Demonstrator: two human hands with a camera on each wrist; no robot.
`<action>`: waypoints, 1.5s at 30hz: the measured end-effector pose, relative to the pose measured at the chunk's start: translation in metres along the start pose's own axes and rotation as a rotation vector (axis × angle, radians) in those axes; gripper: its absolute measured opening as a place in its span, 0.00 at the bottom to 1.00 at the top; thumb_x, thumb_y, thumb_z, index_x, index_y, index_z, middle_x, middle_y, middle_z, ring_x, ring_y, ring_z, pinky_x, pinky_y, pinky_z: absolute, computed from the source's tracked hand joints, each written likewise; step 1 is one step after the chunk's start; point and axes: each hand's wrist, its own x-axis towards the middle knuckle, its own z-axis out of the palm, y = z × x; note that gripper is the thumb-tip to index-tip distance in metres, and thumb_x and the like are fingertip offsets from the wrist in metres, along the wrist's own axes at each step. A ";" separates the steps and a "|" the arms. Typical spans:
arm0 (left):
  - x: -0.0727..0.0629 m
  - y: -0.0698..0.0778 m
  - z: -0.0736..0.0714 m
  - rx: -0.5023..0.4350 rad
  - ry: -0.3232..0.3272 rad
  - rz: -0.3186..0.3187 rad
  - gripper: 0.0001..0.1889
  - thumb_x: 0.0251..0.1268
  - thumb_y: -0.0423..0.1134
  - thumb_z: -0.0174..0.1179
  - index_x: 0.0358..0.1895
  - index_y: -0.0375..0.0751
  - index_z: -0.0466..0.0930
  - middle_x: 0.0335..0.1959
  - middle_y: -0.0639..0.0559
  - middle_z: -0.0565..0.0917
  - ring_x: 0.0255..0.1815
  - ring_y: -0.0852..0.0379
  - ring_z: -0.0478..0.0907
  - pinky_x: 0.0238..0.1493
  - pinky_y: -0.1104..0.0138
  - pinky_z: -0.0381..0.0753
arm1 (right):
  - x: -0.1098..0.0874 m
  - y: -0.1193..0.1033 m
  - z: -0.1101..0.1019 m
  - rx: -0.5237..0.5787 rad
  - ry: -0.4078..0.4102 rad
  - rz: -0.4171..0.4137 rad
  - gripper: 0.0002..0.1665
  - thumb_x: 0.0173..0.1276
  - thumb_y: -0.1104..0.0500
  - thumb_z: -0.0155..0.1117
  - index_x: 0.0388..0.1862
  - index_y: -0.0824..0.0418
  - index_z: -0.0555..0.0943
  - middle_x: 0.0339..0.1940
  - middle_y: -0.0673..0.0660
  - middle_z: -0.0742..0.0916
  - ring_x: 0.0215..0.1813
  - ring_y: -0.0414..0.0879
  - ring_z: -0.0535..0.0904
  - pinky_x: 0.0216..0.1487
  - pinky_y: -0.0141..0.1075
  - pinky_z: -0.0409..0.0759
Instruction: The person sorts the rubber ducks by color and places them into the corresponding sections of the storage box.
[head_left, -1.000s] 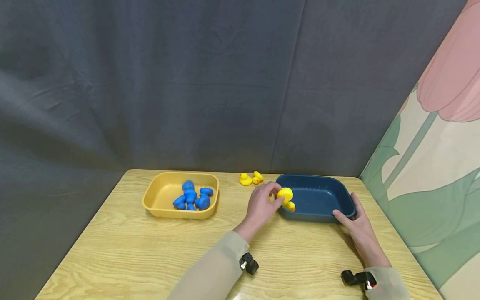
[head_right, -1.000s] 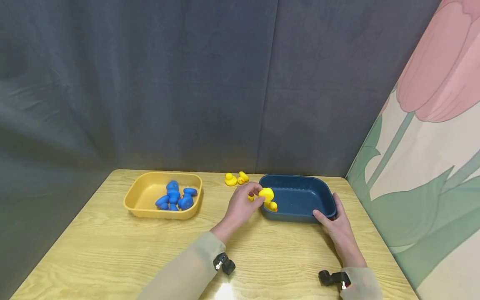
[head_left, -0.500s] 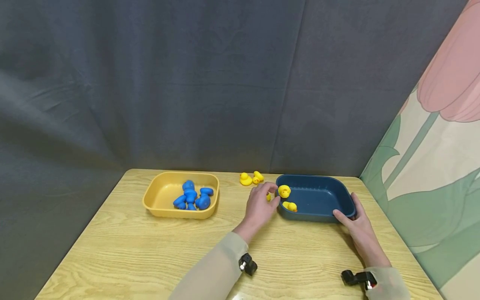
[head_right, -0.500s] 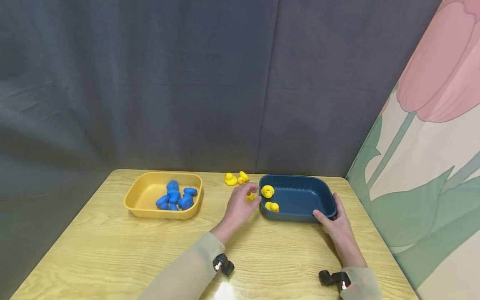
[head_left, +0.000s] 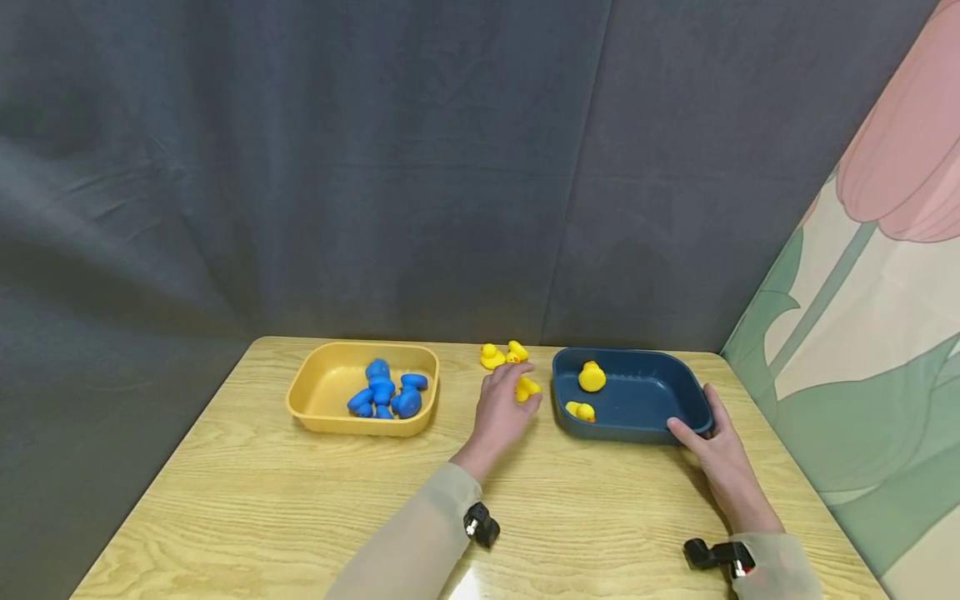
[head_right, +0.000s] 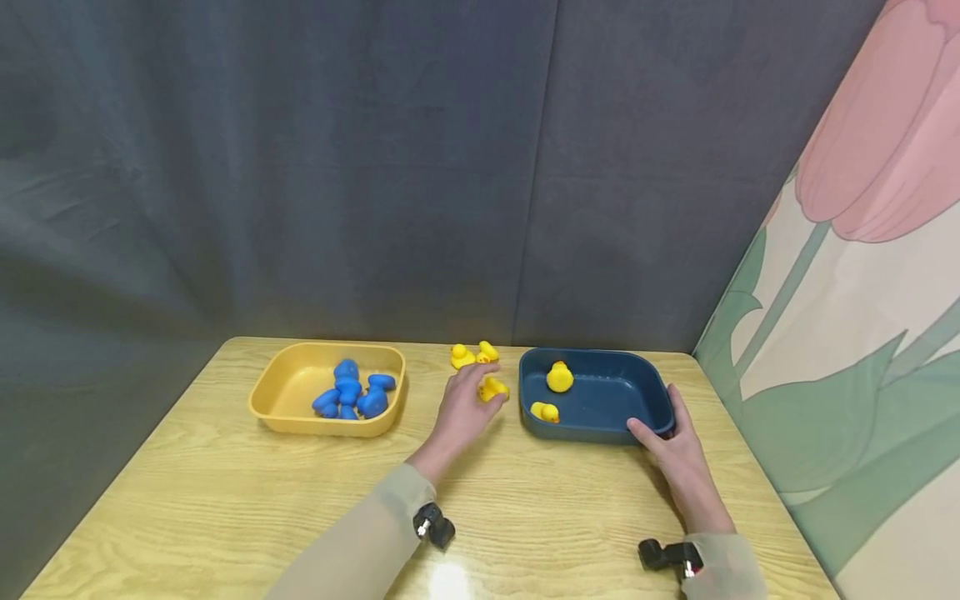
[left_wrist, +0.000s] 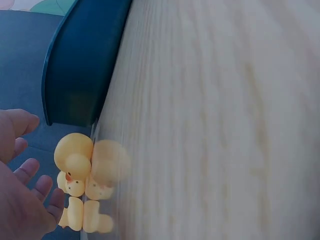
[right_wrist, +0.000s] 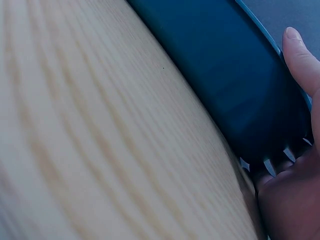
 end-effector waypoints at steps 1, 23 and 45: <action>0.000 -0.001 0.000 0.005 0.002 0.003 0.26 0.73 0.36 0.75 0.71 0.43 0.83 0.71 0.43 0.81 0.69 0.38 0.76 0.68 0.49 0.79 | 0.000 0.000 0.000 0.001 0.001 -0.001 0.62 0.87 0.55 0.65 0.94 0.48 0.28 0.94 0.57 0.36 0.92 0.60 0.32 0.72 0.13 0.49; 0.005 -0.018 0.003 -0.004 -0.087 -0.071 0.31 0.73 0.37 0.75 0.77 0.42 0.80 0.75 0.44 0.81 0.73 0.35 0.75 0.74 0.45 0.75 | 0.000 -0.001 0.001 0.011 0.004 0.003 0.62 0.86 0.55 0.65 0.94 0.49 0.28 0.94 0.57 0.37 0.92 0.60 0.33 0.74 0.14 0.50; 0.005 -0.019 0.003 0.044 -0.106 -0.079 0.24 0.66 0.31 0.79 0.64 0.42 0.86 0.61 0.47 0.88 0.61 0.42 0.79 0.64 0.50 0.78 | 0.000 -0.003 0.002 -0.003 0.016 0.011 0.62 0.86 0.54 0.66 0.94 0.48 0.29 0.94 0.58 0.38 0.92 0.61 0.34 0.72 0.13 0.51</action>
